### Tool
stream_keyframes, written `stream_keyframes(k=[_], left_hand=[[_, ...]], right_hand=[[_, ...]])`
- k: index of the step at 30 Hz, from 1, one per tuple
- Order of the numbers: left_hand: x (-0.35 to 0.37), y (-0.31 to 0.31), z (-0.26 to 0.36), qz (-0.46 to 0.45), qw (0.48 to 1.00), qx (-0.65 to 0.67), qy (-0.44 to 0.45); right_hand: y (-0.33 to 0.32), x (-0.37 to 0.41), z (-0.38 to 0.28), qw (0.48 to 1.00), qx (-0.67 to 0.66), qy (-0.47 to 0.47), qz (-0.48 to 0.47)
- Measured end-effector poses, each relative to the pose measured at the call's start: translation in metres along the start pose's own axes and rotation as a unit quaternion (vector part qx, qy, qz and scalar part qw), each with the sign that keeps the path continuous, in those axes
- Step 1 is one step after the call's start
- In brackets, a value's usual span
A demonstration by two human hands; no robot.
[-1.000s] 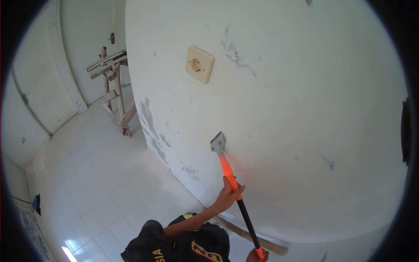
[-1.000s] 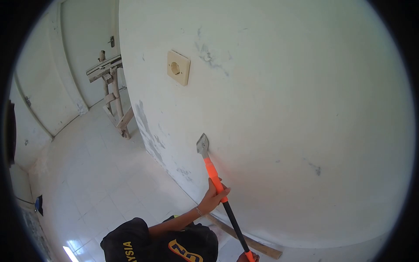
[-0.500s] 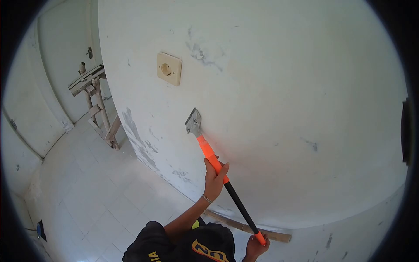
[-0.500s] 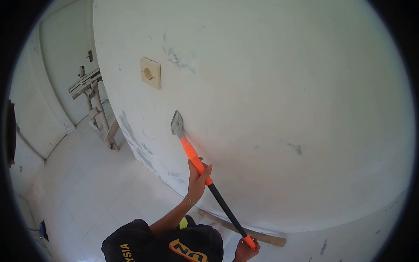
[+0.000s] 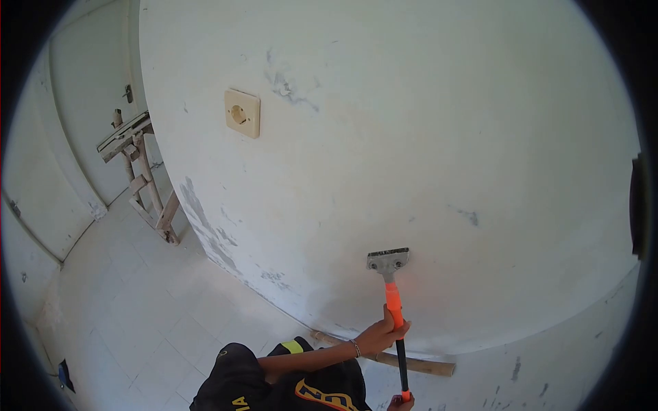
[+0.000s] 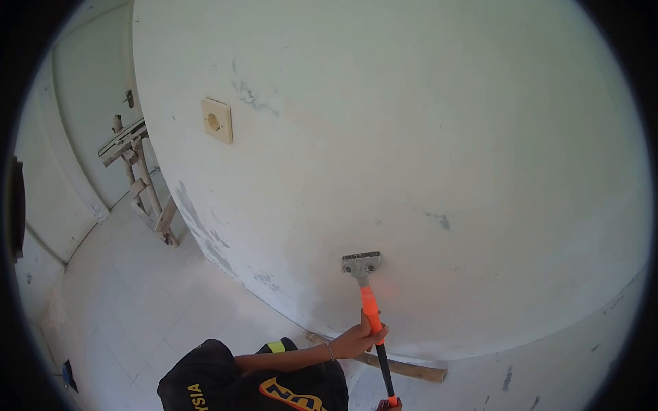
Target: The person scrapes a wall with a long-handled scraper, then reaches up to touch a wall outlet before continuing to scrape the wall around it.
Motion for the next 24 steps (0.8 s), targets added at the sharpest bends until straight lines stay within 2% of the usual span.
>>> stream_keyframes(k=[2, 3, 4, 5, 7, 8, 9, 12, 13, 14, 15, 16, 18, 19, 20, 22, 24], left_hand=[[0.003, 0.001, 0.003, 0.006, 1.0, 0.012, -0.003], [0.012, -0.002, 0.019, 0.058, 0.997, 0.04, 0.043], [0.019, -0.005, 0.033, 0.111, 0.987, 0.068, 0.09], [0.02, -0.006, 0.041, 0.11, 0.988, 0.063, 0.092], [0.022, -0.014, 0.063, 0.198, 0.961, 0.053, 0.187], [0.023, -0.018, 0.072, 0.202, 0.959, 0.053, 0.192], [0.025, -0.024, 0.08, 0.218, 0.955, 0.059, 0.195], [0.03, -0.039, 0.104, 0.256, 0.936, 0.085, 0.227], [0.033, -0.048, 0.113, 0.276, 0.917, 0.125, 0.26], [0.037, -0.054, 0.122, 0.295, 0.895, 0.166, 0.292], [0.042, -0.055, 0.133, 0.301, 0.886, 0.178, 0.304], [0.043, -0.053, 0.134, 0.304, 0.885, 0.178, 0.306], [0.041, -0.048, 0.133, 0.297, 0.906, 0.141, 0.267], [0.038, -0.039, 0.131, 0.277, 0.91, 0.15, 0.268], [0.038, -0.033, 0.125, 0.285, 0.907, 0.15, 0.27], [0.032, -0.021, 0.118, 0.231, 0.931, 0.14, 0.245], [0.035, -0.026, 0.122, 0.215, 0.934, 0.159, 0.237]], right_hand=[[0.009, 0.012, 0.002, 0.997, -0.076, 0.031, -0.014], [0.014, 0.016, 0.005, 0.996, -0.08, 0.032, -0.013], [0.019, 0.019, 0.01, 0.999, -0.023, 0.038, -0.029], [0.026, 0.022, 0.016, 0.997, 0.036, 0.043, -0.045], [0.05, 0.034, 0.025, 0.995, 0.047, 0.046, -0.078], [0.062, 0.037, 0.028, 0.991, 0.062, 0.047, -0.11], [0.07, 0.039, 0.03, 0.989, -0.003, 0.087, -0.122], [0.122, 0.076, 0.021, 0.995, 0.033, 0.073, -0.06], [0.121, 0.079, 0.024, 0.995, 0.032, 0.075, -0.062], [0.129, 0.082, 0.017, 0.959, 0.201, -0.074, -0.187], [0.137, 0.088, 0.01, 0.858, 0.356, -0.219, -0.299], [0.136, 0.086, 0.002, 0.856, 0.356, -0.219, -0.303], [0.131, 0.077, -0.015, 0.904, 0.268, -0.081, -0.323], [0.128, 0.07, -0.024, 0.932, 0.274, 0.012, -0.236], [0.127, 0.074, -0.04, 0.928, 0.299, -0.012, -0.224], [0.104, 0.048, -0.051, 0.833, 0.434, -0.128, -0.319], [0.12, 0.044, -0.051, 0.824, 0.446, -0.121, -0.327]])
Point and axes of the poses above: each hand's wrist, its own x-axis away from the middle knuckle, its own y-axis out of the palm, z = x × y, the point moved 4 cm from there along -x, towards the middle knuckle, and after that the axes turned 7 degrees about -y, right-handed, at the moved point
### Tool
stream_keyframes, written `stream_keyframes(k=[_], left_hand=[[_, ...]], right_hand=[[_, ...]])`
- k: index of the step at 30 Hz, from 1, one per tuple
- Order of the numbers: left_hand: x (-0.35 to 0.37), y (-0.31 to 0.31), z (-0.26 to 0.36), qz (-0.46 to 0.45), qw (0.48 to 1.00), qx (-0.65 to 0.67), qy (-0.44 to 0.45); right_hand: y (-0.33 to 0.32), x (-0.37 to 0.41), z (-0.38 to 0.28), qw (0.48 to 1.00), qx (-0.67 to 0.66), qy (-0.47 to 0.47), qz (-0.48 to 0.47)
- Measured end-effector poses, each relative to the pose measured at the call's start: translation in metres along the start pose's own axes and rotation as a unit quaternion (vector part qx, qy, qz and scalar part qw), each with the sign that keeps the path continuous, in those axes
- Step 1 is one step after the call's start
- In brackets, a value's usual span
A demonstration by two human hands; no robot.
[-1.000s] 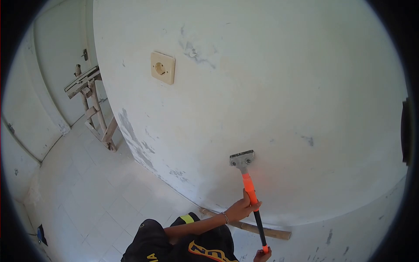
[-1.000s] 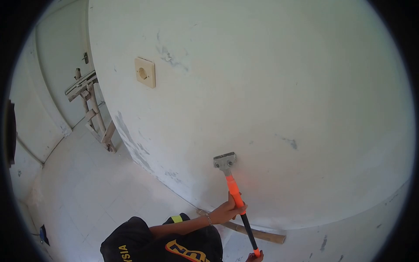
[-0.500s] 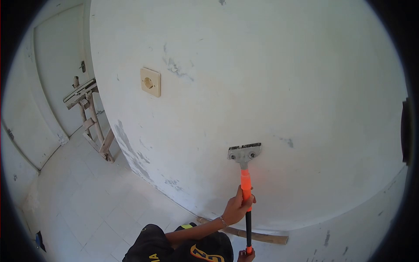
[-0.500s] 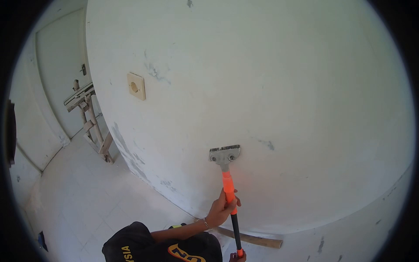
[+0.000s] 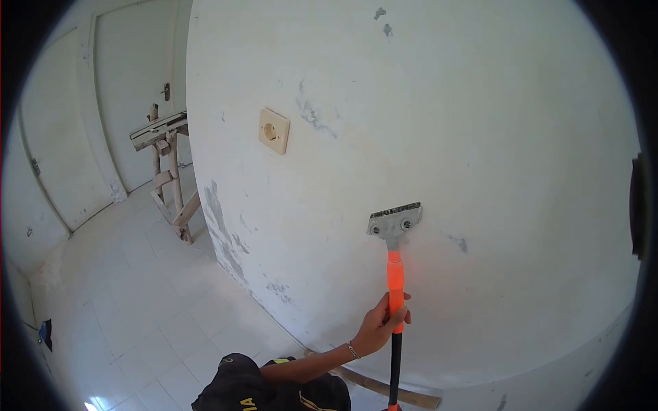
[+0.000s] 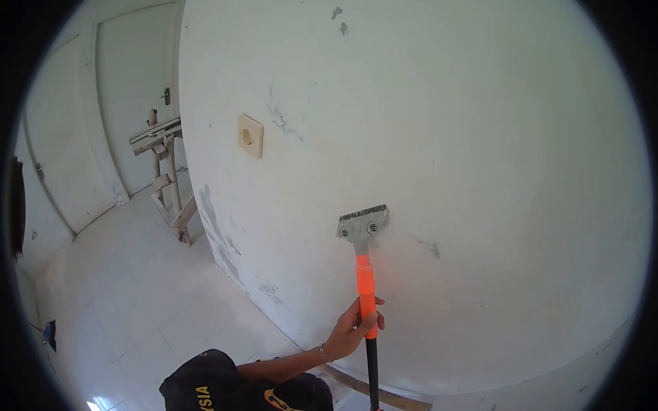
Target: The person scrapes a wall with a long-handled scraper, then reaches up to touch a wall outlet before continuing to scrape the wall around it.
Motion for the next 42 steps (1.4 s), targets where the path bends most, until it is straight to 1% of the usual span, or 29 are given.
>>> stream_keyframes(k=[2, 4, 5, 6, 7, 9, 10, 11, 12, 14, 16, 17, 18, 19, 20, 21, 22, 23, 24, 26, 28, 30, 34, 35, 37, 42], left_hand=[[-0.008, -0.008, 0.013, 0.017, 0.999, 0.006, 0.034], [-0.021, -0.026, 0.034, 0.078, 0.992, 0.033, 0.091], [-0.03, -0.036, 0.045, 0.117, 0.985, 0.038, 0.12], [-0.034, -0.044, 0.062, 0.162, 0.976, 0.011, 0.143], [-0.041, -0.056, 0.069, 0.18, 0.972, 0.002, 0.151], [-0.05, -0.075, 0.078, 0.204, 0.966, -0.009, 0.162], [-0.053, -0.08, 0.082, 0.195, 0.967, -0.014, 0.163], [-0.053, -0.084, 0.085, 0.187, 0.968, -0.02, 0.164], [-0.051, -0.086, 0.087, 0.194, 0.966, -0.022, 0.168], [-0.047, -0.076, 0.085, 0.145, 0.982, -0.001, 0.118], [-0.041, -0.071, 0.081, 0.093, 0.994, -0.024, 0.046], [-0.041, -0.072, 0.083, 0.072, 0.996, -0.023, 0.046], [-0.043, -0.072, 0.085, 0.05, 0.997, -0.021, 0.047], [-0.045, -0.074, 0.089, 0.051, 0.997, -0.017, 0.048], [-0.049, -0.077, 0.093, 0.071, 0.996, -0.013, 0.058], [-0.051, -0.079, 0.096, 0.091, 0.993, -0.011, 0.068], [-0.054, -0.079, 0.091, 0.09, 0.993, -0.01, 0.069], [-0.057, -0.079, 0.085, 0.108, 0.987, 0.004, 0.117], [-0.057, -0.08, 0.088, 0.126, 0.978, 0.017, 0.166], [-0.058, -0.086, 0.088, 0.124, 0.98, 0.031, 0.153], [-0.059, -0.088, 0.093, 0.122, 0.982, 0.042, 0.136], [-0.067, -0.096, 0.112, 0.132, 0.976, 0.041, 0.171], [-0.073, -0.099, 0.128, 0.139, 0.972, 0.052, 0.185], [-0.072, -0.098, 0.126, 0.134, 0.973, 0.053, 0.18], [-0.075, -0.098, 0.128, 0.127, 0.975, 0.05, 0.176], [-0.082, -0.097, 0.138, 0.141, 0.968, 0.084, 0.192]], right_hand=[[0.017, -0.012, -0.03, 1.0, 0.02, 0.018, -0.012], [0.035, -0.02, -0.057, 0.998, 0.041, 0.038, -0.021], [0.048, -0.025, -0.073, 0.997, 0.07, -0.021, -0.018], [0.059, -0.032, -0.082, 0.992, 0.097, -0.079, -0.015], [0.061, -0.045, -0.069, 0.992, 0.098, -0.079, -0.02], [0.063, -0.073, -0.053, 0.965, 0.16, -0.208, 0.01], [0.069, -0.066, -0.084, 0.964, 0.161, -0.211, 0.004], [0.084, -0.048, -0.144, 0.977, 0.125, -0.168, -0.034], [0.096, -0.039, -0.176, 0.986, 0.09, -0.124, -0.073], [0.055, -0.064, -0.109, 0.98, 0.148, -0.129, -0.019], [0.047, -0.044, -0.153, 0.997, 0.015, -0.066, -0.03], [0.046, -0.041, -0.17, 0.997, 0.018, -0.068, -0.035], [0.047, -0.04, -0.187, 0.99, 0.03, -0.112, -0.077], [0.05, -0.039, -0.201, 0.98, 0.042, -0.155, -0.116], [0.053, -0.038, -0.21, 0.98, 0.046, -0.156, -0.115], [0.062, -0.036, -0.217, 0.977, 0.045, -0.15, -0.148], [0.073, -0.034, -0.223, 0.972, 0.043, -0.144, -0.182], [0.082, -0.031, -0.229, 0.968, 0.063, -0.14, -0.201], [0.09, -0.03, -0.233, 0.968, 0.063, -0.142, -0.199], [0.108, -0.025, -0.238, 0.957, 0.06, -0.159, -0.234], [0.117, -0.029, -0.229, 0.958, 0.054, -0.161, -0.232], [0.13, -0.033, -0.233, 0.964, 0.028, -0.162, -0.208], [0.133, -0.039, -0.233, 0.971, 0.048, -0.167, -0.163], [0.132, -0.04, -0.236, 0.971, 0.049, -0.168, -0.163], [0.132, -0.039, -0.243, 0.962, 0.049, -0.223, -0.152], [0.134, -0.04, -0.26, 0.962, 0.052, -0.241, -0.119]])
Point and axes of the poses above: each hand's wrist, its own x-axis away from the middle knuckle, its own y-axis out of the palm, z = x × y, the point moved 4 cm from there along -x, towards the middle knuckle, and after that the axes turned 7 degrees about -y, right-handed, at the moved point
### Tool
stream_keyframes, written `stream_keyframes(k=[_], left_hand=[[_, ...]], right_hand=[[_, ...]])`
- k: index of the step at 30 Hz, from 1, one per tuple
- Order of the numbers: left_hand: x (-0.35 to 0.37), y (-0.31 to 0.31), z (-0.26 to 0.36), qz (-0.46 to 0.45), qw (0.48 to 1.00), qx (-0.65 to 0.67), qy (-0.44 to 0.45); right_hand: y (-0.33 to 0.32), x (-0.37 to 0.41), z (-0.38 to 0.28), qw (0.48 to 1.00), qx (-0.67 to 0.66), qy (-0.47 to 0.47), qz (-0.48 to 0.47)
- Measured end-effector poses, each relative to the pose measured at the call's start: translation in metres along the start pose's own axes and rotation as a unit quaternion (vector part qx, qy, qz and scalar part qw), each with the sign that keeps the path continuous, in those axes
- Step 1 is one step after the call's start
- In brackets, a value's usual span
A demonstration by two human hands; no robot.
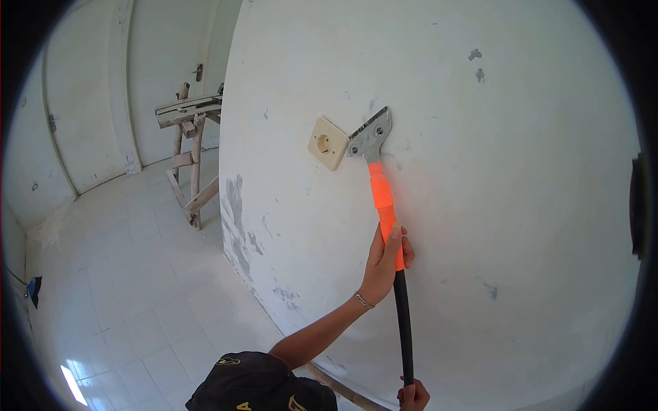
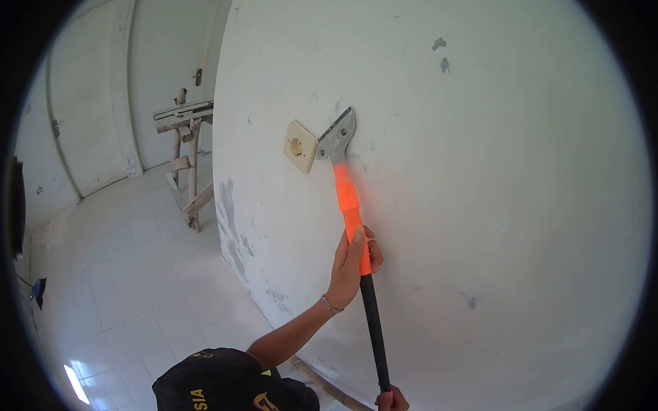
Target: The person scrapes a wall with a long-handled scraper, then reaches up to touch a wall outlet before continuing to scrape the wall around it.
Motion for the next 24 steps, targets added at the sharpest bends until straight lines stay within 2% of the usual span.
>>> stream_keyframes(k=[2, 12, 16, 18, 19, 22, 23, 24], left_hand=[[-0.001, 0.001, 0.003, -0.011, 1.0, 0.005, 0.001], [-0.006, 0.009, 0.01, -0.059, 0.998, 0.018, 0.016], [-0.018, 0.008, 0.029, -0.025, 0.999, 0.01, 0.027], [-0.018, 0.011, 0.037, -0.083, 0.996, -0.004, 0.032], [-0.015, 0.008, 0.037, -0.083, 0.996, -0.004, 0.037], [-0.004, -0.029, 0.039, 0.058, 0.972, -0.174, 0.146], [-0.008, -0.049, 0.048, 0.15, 0.927, -0.256, 0.228], [-0.016, -0.062, 0.068, 0.202, 0.868, -0.332, 0.308]], right_hand=[[-0.006, -0.001, -0.004, 0.999, 0.026, -0.025, 0.016], [-0.011, -0.011, -0.015, 0.999, 0.031, -0.028, 0.028], [0.009, -0.023, -0.039, 0.998, 0.014, -0.046, 0.037], [0.008, -0.017, -0.034, 0.997, 0.01, -0.047, 0.053], [0.006, -0.013, -0.03, 0.997, 0.007, -0.045, 0.069], [-0.004, 0.01, -0.018, 0.995, 0.019, -0.017, 0.101], [-0.009, 0.019, -0.009, 0.993, 0.014, -0.02, 0.111], [-0.011, 0.025, -0.005, 0.993, 0.011, -0.02, 0.115]])
Point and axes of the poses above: each hand's wrist, its own x-axis away from the middle knuckle, its own y-axis out of the palm, z = x × y, the point moved 4 cm from there along -x, towards the middle knuckle, and after that the axes turned 7 degrees about -y, right-handed, at the moved point
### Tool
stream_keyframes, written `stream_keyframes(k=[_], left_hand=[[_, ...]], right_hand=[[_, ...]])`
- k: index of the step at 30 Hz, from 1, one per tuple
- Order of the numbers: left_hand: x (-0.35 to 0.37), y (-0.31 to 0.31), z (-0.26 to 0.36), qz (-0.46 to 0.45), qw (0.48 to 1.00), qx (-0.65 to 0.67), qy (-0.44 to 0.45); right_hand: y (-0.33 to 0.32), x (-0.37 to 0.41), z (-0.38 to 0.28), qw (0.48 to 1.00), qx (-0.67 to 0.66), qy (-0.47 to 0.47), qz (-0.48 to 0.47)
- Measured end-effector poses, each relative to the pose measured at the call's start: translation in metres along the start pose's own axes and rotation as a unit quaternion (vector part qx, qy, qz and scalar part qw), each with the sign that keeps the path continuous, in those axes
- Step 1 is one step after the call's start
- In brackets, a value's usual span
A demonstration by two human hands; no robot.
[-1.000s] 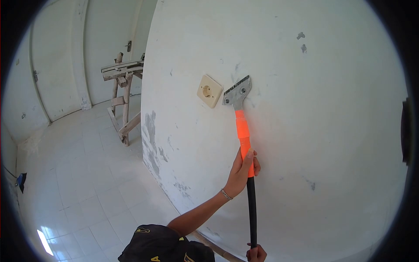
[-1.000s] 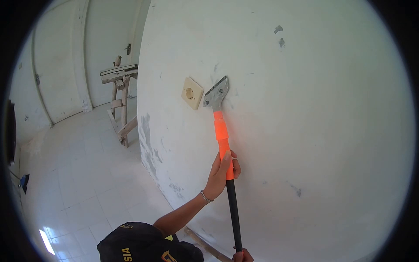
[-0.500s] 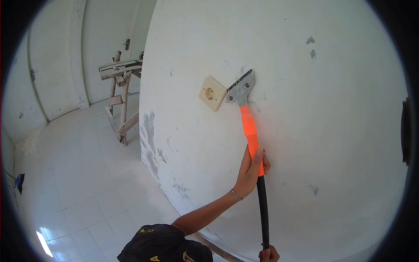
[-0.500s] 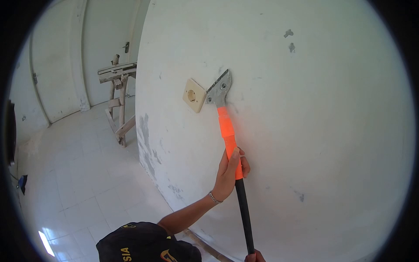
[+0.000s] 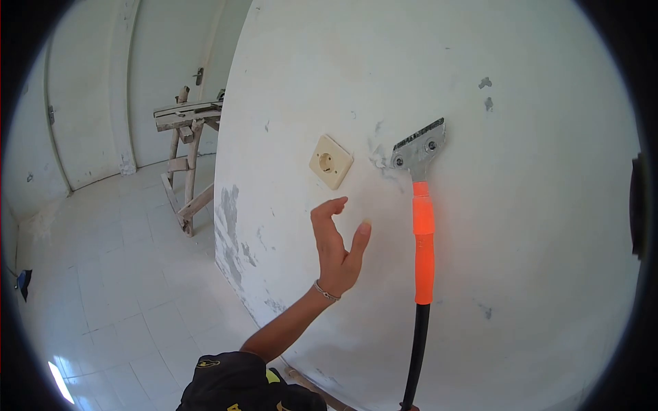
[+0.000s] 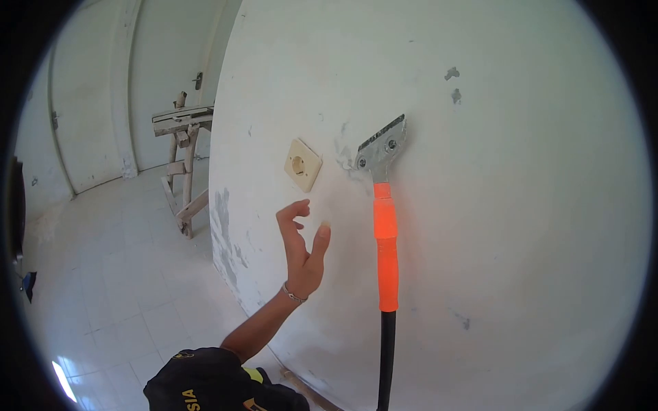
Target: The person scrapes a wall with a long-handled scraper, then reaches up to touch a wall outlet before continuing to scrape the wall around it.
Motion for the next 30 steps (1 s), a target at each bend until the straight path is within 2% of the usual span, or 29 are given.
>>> stream_keyframes(k=[1, 2, 4, 6, 10, 12, 13, 15, 16, 18, 19, 20, 22, 26, 30], left_hand=[[-0.019, -0.007, 0.002, 0.028, 0.991, -0.12, 0.043], [-0.034, -0.007, -0.002, 0.015, 0.98, -0.192, 0.047], [-0.054, -0.003, -0.002, 0.004, 0.972, -0.227, 0.061], [-0.065, 0.004, 0.003, 0.005, 0.951, -0.285, 0.124], [-0.07, 0.009, -0.002, 0.011, 0.947, -0.294, 0.125], [-0.06, 0.008, 0.005, -0.044, 0.946, -0.28, 0.155], [-0.055, 0.002, 0.005, -0.043, 0.946, -0.279, 0.156], [-0.046, -0.011, 0.012, -0.022, 0.938, -0.242, 0.246], [-0.049, -0.012, 0.013, -0.024, 0.938, -0.242, 0.246], [-0.065, -0.017, 0.012, 0.028, 0.963, -0.208, 0.167], [-0.073, -0.012, 0.004, 0.016, 0.961, -0.23, 0.155], [-0.077, -0.01, 0.001, 0.016, 0.96, -0.232, 0.154], [-0.083, -0.002, -0.003, -0.01, 0.932, -0.322, 0.164], [-0.085, -0.002, -0.009, -0.02, 0.929, -0.335, 0.156], [-0.09, 0.0, -0.007, -0.065, 0.908, -0.366, 0.192]], right_hand=[[-0.003, 0.006, 0.002, 1.0, -0.009, -0.005, -0.008], [-0.004, 0.012, 0.003, 1.0, -0.017, -0.008, -0.016], [-0.004, 0.019, 0.006, 1.0, -0.028, 0.004, -0.004], [-0.001, 0.019, 0.009, 0.999, -0.039, 0.01, 0.011], [0.0, 0.023, 0.016, 0.999, -0.026, 0.011, 0.023], [0.001, 0.025, 0.02, 0.999, -0.027, 0.013, 0.025], [0.002, 0.027, 0.022, 0.999, -0.038, 0.02, 0.023], [0.004, 0.026, 0.023, 0.998, -0.05, 0.026, 0.024], [0.005, 0.027, 0.021, 0.998, -0.047, 0.03, 0.026], [0.005, 0.028, 0.018, 0.998, -0.043, 0.037, 0.028], [0.006, 0.028, 0.016, 0.998, -0.049, 0.04, 0.026], [0.006, 0.028, 0.015, 0.997, -0.056, 0.042, 0.023], [0.005, 0.03, 0.021, 0.998, -0.05, 0.035, 0.021], [0.008, 0.031, 0.024, 0.997, -0.066, 0.023, 0.023], [0.01, 0.034, 0.025, 0.996, -0.072, 0.04, 0.035]])
Point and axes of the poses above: each hand's wrist, its own x-axis away from the middle knuckle, its own y-axis out of the palm, z = x × y, the point moved 4 cm from there along -x, towards the middle knuckle, and after that the axes turned 7 degrees about -y, right-handed, at the moved point
